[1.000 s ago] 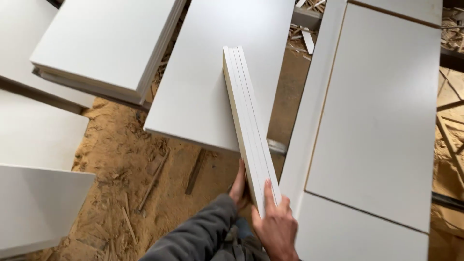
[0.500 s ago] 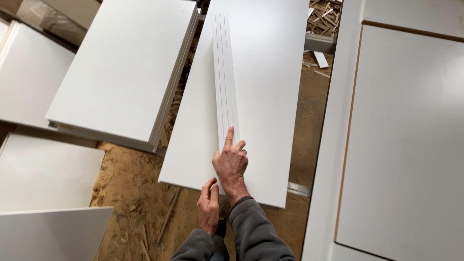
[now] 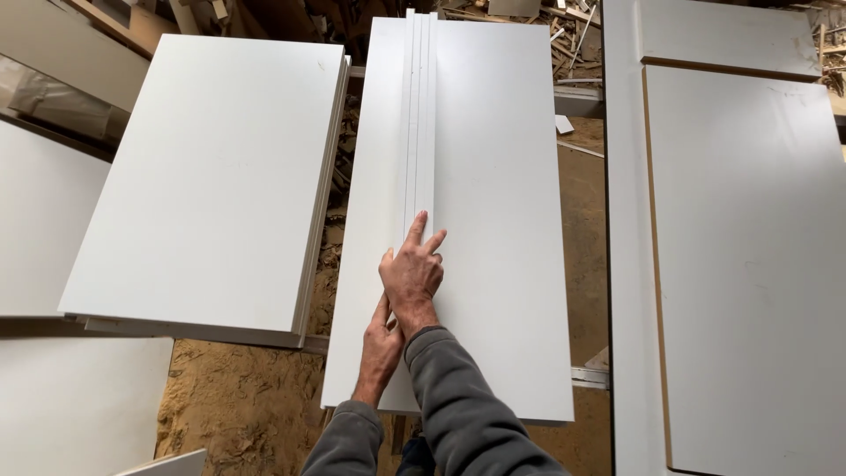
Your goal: Organizing and stacking various sizes of white melamine-coated wooden panels in a workshop.
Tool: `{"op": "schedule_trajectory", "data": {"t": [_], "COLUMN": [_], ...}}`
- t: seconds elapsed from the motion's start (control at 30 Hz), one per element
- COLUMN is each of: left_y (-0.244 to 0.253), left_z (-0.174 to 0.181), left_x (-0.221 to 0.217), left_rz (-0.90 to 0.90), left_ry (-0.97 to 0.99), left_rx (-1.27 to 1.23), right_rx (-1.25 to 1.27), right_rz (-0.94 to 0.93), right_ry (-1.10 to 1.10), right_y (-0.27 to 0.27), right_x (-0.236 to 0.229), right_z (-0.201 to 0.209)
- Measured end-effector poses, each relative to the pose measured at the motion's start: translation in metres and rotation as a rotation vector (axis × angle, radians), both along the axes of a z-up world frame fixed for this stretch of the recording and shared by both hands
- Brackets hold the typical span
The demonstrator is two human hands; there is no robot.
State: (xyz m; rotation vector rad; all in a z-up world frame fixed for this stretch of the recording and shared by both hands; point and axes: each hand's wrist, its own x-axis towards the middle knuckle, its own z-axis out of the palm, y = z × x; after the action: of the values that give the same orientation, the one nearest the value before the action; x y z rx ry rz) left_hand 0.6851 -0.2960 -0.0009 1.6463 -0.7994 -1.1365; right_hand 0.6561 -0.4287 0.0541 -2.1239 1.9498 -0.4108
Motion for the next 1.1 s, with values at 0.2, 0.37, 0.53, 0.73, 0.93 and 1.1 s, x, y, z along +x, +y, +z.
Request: {"op": "schedule_trajectory", "data": {"t": [0.2,0.37,0.53,0.73,0.93,1.1], "left_y": [-0.016,-0.012,-0.014,-0.004,0.067,0.067], "left_z": [0.015,0.026,0.03,0.022,0.019,0.03], "left_x": [0.013,0.009,0.008,0.007,-0.025,-0.096], "left_rz": [-0.03,-0.004,0.004,-0.015,0.131,0.013], "left_ry": [-0.06,-0.022,0.012,-0.107,-0.539,0.152], "left_rx": [0.052,-0.01,-0.033,0.006,-0.287,0.162], "right_rx": [0.301,0.378,0.482,0.392,0.372,0.168], "right_rz": [-0.145,-0.154,-0.089,-0.127,-0.124,-0.068], "right_ry": [-0.413,-0.638,-0.868,-0.737,-0.613,-0.442], "right_y": [-0.008,-0.017,-0.021,-0.026,0.017,0.149], "right_x": [-0.011,-0.05,-0.062,-0.083,-0.159,-0.229], "right_z": [0.04,-0.074,-0.028,-0.032,0.003,0.032]}}
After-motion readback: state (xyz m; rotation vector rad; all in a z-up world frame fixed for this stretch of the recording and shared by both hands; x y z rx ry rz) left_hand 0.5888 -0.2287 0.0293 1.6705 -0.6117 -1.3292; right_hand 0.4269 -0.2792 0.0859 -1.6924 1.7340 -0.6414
